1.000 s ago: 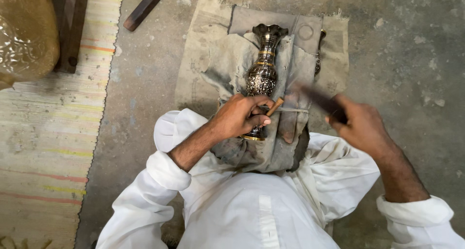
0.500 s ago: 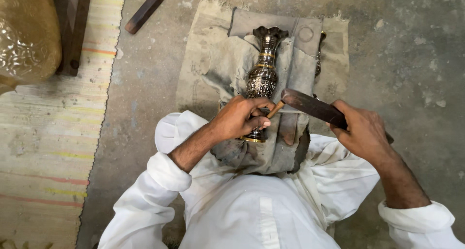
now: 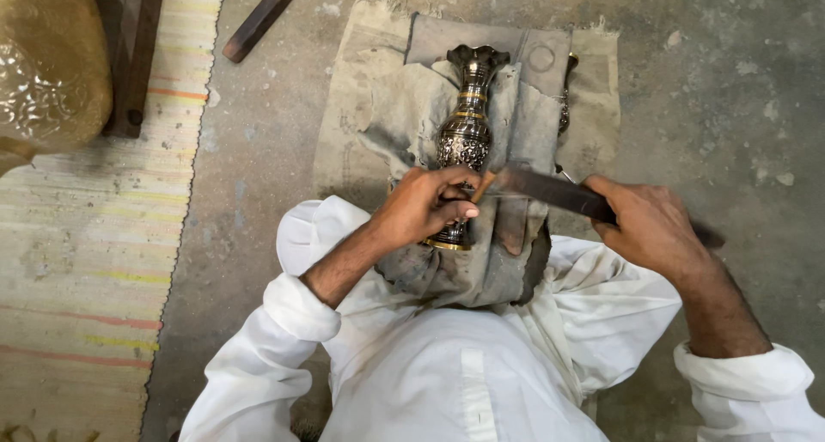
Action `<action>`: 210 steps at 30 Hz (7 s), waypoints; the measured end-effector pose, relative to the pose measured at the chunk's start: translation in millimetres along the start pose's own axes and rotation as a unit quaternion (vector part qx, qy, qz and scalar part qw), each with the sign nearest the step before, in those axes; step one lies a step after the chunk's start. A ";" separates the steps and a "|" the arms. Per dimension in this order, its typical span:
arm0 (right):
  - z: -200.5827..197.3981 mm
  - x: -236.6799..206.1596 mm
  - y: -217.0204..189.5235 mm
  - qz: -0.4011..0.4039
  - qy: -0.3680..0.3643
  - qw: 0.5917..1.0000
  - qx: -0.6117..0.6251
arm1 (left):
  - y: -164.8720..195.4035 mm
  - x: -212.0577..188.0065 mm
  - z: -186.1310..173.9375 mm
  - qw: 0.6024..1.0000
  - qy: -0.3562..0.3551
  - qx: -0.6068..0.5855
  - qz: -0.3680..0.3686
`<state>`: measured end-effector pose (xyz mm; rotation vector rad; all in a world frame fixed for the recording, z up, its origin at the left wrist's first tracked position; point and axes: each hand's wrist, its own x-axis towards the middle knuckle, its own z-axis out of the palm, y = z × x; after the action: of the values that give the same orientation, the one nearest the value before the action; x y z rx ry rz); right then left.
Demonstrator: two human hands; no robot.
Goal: The person sits on the floor with an ornate brass vase secured against a cloth-wrapped pad and engraves decorative patterns into its surface. They hold a chisel against the metal with one hand and strike it with a wooden mallet in the other, repositioning the chisel repeatedly around the vase body.
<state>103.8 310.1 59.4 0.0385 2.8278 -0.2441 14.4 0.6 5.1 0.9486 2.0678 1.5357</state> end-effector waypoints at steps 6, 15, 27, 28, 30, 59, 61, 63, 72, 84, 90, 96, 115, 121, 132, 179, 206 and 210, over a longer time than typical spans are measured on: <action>0.4 1.9 -1.3 0.042 -0.029 0.996 0.069 | -5.9 -11.2 -4.2 0.998 -0.011 0.030 -0.049; 16.5 8.8 4.1 0.000 -0.037 0.972 0.231 | -23.0 -13.9 0.5 0.989 0.055 -0.132 -0.028; 4.0 9.8 -12.3 -0.044 0.079 0.984 0.155 | -9.8 -14.9 -1.6 0.999 0.022 0.026 -0.022; -2.4 9.4 -13.2 -0.069 0.088 0.988 0.105 | -9.1 -15.1 -1.8 0.999 0.023 0.024 -0.018; -14.8 9.7 -15.2 -0.043 0.084 0.992 0.086 | -8.5 -14.5 -1.5 1.000 0.024 0.018 -0.005; -29.6 10.1 -26.8 -0.006 0.038 0.995 0.092 | -12.9 -11.5 -4.6 0.999 -0.006 0.034 -0.025; -27.6 10.4 -26.2 -0.107 0.081 0.991 0.001 | -14.9 -10.3 -5.7 1.000 -0.006 0.025 0.005; -28.1 8.4 -22.7 0.003 0.072 0.991 0.112 | -16.4 -9.8 -5.1 0.999 0.007 0.023 0.032; -20.6 7.1 -18.7 -0.047 0.069 0.996 0.035 | -20.2 -12.9 -5.7 0.999 0.003 0.011 0.040; -33.9 9.5 -24.7 -0.091 0.037 0.992 -0.076 | -28.6 -15.7 2.1 0.994 0.060 -0.086 0.003; -26.1 15.6 -21.6 -0.037 0.041 0.998 0.028 | -34.8 -24.4 0.8 0.995 0.056 -0.078 0.016; -30.3 26.6 -28.3 -0.169 0.157 0.973 0.003 | -29.1 -22.8 1.3 0.997 0.064 -0.027 -0.021; -50.7 31.9 -39.7 -0.037 0.033 0.997 0.066 | -40.0 -25.1 2.8 0.997 0.056 -0.054 -0.015; -51.7 29.3 -44.8 0.011 0.067 0.993 0.095 | -42.9 -25.1 3.2 0.996 0.055 -0.061 0.031; -49.0 29.1 -41.0 -0.145 0.099 0.984 -0.020 | -48.7 -25.6 5.1 0.990 0.061 -0.104 0.074; 95.4 -12.0 32.0 0.174 0.012 0.809 0.561 | -25.9 -35.2 11.0 0.951 0.150 -0.262 -0.066; -15.4 -0.6 -10.8 -0.081 0.134 0.988 0.018 | 12.0 -1.9 3.8 0.991 0.030 0.130 -0.001; -15.5 0.3 -10.2 0.006 0.118 0.985 0.124 | 11.0 -1.8 4.0 0.992 0.025 0.121 -0.019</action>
<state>98.4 302.7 75.5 0.1484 3.0096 -0.6274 21.4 3.9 14.1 0.9558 2.3346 1.3226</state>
